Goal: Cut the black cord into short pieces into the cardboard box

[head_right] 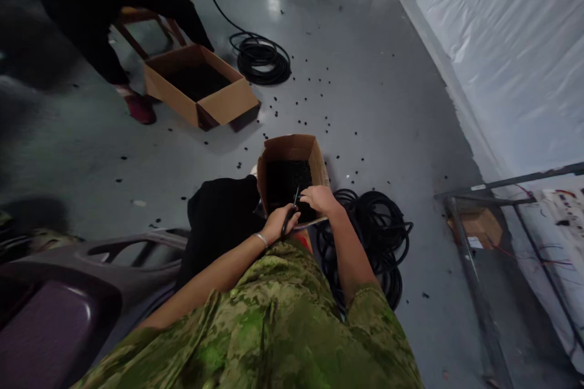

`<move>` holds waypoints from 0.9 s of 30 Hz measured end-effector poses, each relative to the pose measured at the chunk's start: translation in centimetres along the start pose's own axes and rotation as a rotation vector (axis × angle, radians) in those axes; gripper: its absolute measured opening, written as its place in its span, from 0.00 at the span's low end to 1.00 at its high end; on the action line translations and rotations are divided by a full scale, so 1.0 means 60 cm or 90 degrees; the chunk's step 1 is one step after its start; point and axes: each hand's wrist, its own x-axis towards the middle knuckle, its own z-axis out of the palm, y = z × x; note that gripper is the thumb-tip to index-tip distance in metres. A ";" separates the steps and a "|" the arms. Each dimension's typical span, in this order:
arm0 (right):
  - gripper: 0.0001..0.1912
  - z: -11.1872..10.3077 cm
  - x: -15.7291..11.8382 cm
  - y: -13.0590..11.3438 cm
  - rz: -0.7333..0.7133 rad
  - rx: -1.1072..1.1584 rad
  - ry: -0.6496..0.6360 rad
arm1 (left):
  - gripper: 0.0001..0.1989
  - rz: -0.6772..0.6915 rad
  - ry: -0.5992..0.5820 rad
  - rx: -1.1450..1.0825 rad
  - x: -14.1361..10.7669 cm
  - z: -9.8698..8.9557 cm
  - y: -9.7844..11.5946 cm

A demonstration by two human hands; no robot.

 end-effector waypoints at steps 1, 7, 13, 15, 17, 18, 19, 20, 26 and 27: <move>0.18 -0.002 -0.001 -0.001 0.002 -0.010 -0.010 | 0.11 0.007 0.001 -0.011 0.002 0.003 -0.002; 0.19 0.005 -0.003 -0.014 0.062 -0.028 -0.014 | 0.12 0.006 0.013 -0.026 0.009 0.004 -0.006; 0.20 0.014 0.001 -0.041 0.144 -0.037 -0.017 | 0.12 -0.030 0.021 0.003 0.011 -0.006 0.003; 0.20 0.017 0.001 -0.046 0.159 -0.038 -0.014 | 0.12 -0.040 0.022 0.006 0.013 -0.005 0.004; 0.20 0.020 0.001 -0.047 0.163 -0.034 -0.008 | 0.12 -0.046 0.021 -0.001 0.014 -0.003 0.002; 0.20 0.020 0.001 -0.046 0.160 -0.029 -0.002 | 0.12 -0.046 0.024 -0.007 0.014 -0.002 0.001; 0.19 0.020 0.002 -0.043 0.153 -0.022 0.005 | 0.11 -0.043 0.028 -0.016 0.015 -0.001 -0.001; 0.19 0.019 0.002 -0.038 0.140 -0.014 0.014 | 0.11 -0.036 0.033 -0.027 0.015 0.000 -0.002; 0.16 -0.003 0.007 0.002 0.000 0.015 -0.021 | 0.11 0.023 -0.007 -0.119 0.010 0.006 -0.008; 0.16 -0.006 0.008 0.006 -0.016 0.011 -0.036 | 0.11 0.024 -0.008 -0.112 0.009 0.008 -0.009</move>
